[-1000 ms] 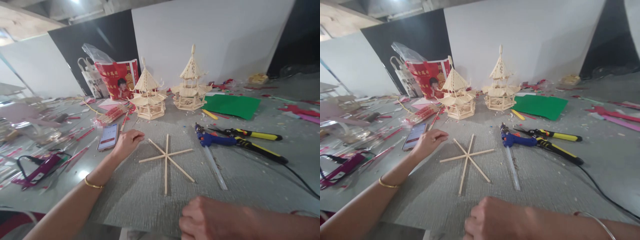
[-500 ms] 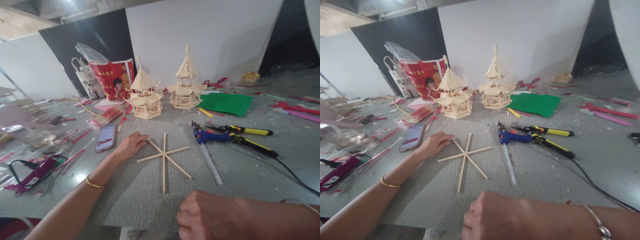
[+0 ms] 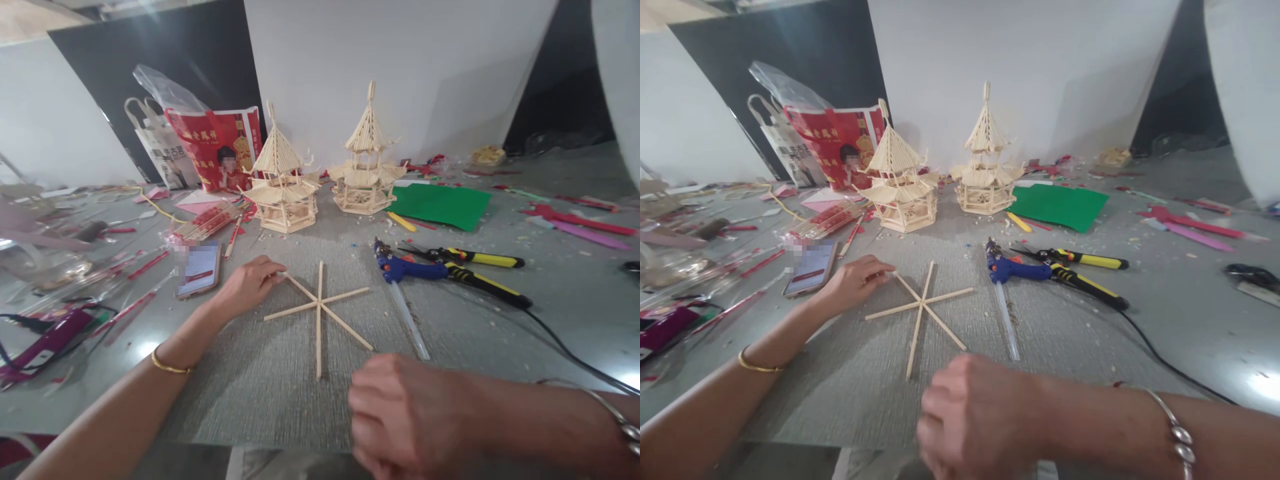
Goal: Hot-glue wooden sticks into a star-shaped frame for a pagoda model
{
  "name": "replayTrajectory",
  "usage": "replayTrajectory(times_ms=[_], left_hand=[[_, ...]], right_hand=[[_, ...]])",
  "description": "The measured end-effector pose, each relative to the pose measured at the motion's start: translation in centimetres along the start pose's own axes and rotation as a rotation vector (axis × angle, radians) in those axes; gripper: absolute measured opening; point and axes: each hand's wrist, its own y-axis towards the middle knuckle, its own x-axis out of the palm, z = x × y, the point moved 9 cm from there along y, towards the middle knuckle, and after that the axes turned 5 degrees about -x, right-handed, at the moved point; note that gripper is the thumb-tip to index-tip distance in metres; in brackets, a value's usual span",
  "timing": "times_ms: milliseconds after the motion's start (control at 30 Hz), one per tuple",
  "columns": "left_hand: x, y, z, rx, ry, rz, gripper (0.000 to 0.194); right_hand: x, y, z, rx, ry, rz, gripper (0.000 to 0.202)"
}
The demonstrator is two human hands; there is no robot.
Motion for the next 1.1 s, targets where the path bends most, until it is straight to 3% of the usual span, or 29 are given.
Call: replayTrajectory(times_ms=[133,267,400,567,733,900,1100], left_hand=[[-0.8,-0.5,2.4,0.047,-0.103,-0.104,0.021],[-0.5,-1.5,5.0,0.098,-0.038,-0.278,0.023],[0.0,-2.0,5.3,0.041,0.105,-0.356,0.022],[0.6,-2.3,5.1,0.010,0.100,-0.399,0.021],[0.5,-2.2,5.5,0.038,0.085,-0.350,0.018],[0.1,-2.0,5.5,0.045,0.089,-0.297,0.017],[-0.6,-2.0,4.8,-0.057,0.092,-0.264,0.017]], right_hand=[[-1.8,-0.5,4.0,0.285,-0.208,0.019,0.019],[-0.9,-1.9,7.4,0.584,-0.287,-0.097,0.015],[0.5,-3.0,8.7,0.768,-0.245,-0.245,0.011],[1.0,-3.2,8.9,0.830,-0.188,-0.350,0.012],[1.3,-3.2,9.0,0.842,-0.161,-0.382,0.014],[1.0,-3.3,9.2,0.856,-0.151,-0.321,0.014],[-0.3,-3.5,9.5,0.876,-0.111,-0.157,0.009]])
